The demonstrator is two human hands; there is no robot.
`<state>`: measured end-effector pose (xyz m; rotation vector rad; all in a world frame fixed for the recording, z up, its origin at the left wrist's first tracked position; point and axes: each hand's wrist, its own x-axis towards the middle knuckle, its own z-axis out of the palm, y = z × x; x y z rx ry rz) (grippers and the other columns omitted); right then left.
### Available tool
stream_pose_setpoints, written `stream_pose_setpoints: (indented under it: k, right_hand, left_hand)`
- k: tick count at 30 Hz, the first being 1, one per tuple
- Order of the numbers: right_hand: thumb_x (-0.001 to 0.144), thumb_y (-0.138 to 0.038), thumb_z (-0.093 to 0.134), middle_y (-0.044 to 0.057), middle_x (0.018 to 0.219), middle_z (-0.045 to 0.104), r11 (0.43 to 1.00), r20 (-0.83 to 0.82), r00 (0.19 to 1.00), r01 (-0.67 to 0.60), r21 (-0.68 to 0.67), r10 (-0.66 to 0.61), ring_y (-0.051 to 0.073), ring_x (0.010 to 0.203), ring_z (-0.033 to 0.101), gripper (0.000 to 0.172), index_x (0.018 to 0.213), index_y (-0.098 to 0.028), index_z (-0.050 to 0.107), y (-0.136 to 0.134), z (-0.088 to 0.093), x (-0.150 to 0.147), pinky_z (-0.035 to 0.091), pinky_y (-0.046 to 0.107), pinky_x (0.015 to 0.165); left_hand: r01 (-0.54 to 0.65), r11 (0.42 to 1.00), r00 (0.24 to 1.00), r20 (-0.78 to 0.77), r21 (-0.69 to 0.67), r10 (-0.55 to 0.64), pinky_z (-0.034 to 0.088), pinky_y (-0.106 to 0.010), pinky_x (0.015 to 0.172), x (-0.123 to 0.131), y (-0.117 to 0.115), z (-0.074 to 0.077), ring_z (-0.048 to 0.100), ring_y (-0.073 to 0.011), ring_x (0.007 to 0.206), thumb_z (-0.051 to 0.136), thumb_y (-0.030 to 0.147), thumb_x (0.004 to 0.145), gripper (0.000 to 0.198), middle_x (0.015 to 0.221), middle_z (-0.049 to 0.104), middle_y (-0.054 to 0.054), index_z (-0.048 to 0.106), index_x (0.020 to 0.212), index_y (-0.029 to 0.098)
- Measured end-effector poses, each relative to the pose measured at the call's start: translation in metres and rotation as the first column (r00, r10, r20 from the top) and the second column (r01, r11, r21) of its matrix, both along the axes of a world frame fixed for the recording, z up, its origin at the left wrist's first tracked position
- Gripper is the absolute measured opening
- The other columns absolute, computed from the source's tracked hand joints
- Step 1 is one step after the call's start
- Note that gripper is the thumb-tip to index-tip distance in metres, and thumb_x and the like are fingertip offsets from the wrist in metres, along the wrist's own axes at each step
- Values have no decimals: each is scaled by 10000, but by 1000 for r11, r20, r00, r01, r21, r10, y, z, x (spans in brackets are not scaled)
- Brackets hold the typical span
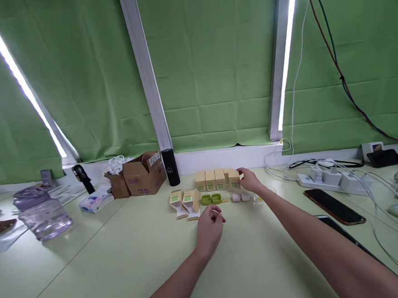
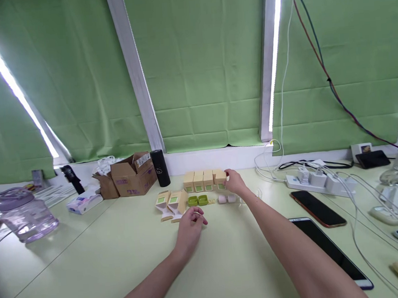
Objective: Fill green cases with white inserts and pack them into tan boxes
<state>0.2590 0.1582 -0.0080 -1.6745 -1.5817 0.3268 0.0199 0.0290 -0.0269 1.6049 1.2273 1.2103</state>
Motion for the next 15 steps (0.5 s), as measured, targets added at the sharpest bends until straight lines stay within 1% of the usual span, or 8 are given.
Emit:
stream_pose_setpoints:
  k: [2, 3, 5, 7, 8, 12, 15]
  right_hand:
    - [776, -57, 743, 76, 1179, 715, 1000, 37, 999, -6, -21, 7, 212, 1027, 675, 431, 1182, -183, 674, 4, -7, -4, 505, 295, 887]
    - [801, -82, 754, 80, 1179, 711, 1000, 54, 999, -5, -30, 7, 217, 1055, 669, 398, 1179, -180, 674, 5, -10, -5, 511, 313, 917]
    - [896, -209, 740, 87, 1212, 688, 999, 83, 997, 10, -45, -7, 228, 1092, 661, 321, 1205, -173, 659, 7, -16, -7, 535, 380, 953]
    - [974, -330, 674, 94, 1272, 652, 998, 107, 994, 42, -55, -36, 239, 1110, 657, 331, 1261, -171, 630, 9, -19, -8, 560, 448, 953]
    - [991, -360, 651, 97, 1298, 638, 997, 118, 992, 57, -58, -50, 244, 1117, 656, 348, 1282, -173, 618, 10, -20, -8, 567, 466, 949]
    - [989, -364, 652, 98, 1296, 637, 995, 150, 986, 86, -60, -76, 243, 1118, 653, 342, 1269, -170, 624, 12, -19, -9, 563, 464, 955]
    - [926, -237, 707, 132, 1209, 672, 993, 144, 985, 103, -59, -93, 256, 1105, 650, 319, 1223, -136, 652, 12, -15, -11, 534, 399, 943]
  left_hand:
    - [0, 1000, 1000, -2, 1, 0, 363, -274, 623, 0, 0, -1, 600, -190, 649, 560, 192, 788, 59, 677, 701, -9, 566, 830, 232]
    - [0, 1000, 1000, -3, 1, 0, 365, -274, 625, 0, 0, -1, 602, -191, 654, 561, 195, 790, 55, 678, 702, -10, 567, 830, 232]
    - [-3, 1000, 1000, -5, 0, 3, 369, -275, 626, 1, 0, -1, 605, -193, 661, 557, 198, 792, 56, 683, 702, -11, 569, 835, 232]
    - [-4, 1000, 1000, -15, 1, 4, 376, -278, 623, 1, 1, -2, 608, -195, 665, 546, 193, 792, 69, 688, 702, -12, 568, 843, 233]
    - [-3, 1000, 1000, -26, 3, 3, 380, -280, 623, 1, 0, -2, 611, -195, 668, 539, 188, 794, 75, 693, 703, -14, 566, 848, 233]
    - [-1, 1000, 998, -63, 7, 2, 390, -282, 626, 2, -1, -1, 611, -191, 670, 517, 170, 807, 89, 703, 706, -15, 560, 857, 230]
    - [3, 1000, 998, -65, 3, -3, 390, -279, 619, 3, -2, -1, 607, -189, 667, 515, 162, 811, 96, 701, 704, -13, 560, 862, 230]
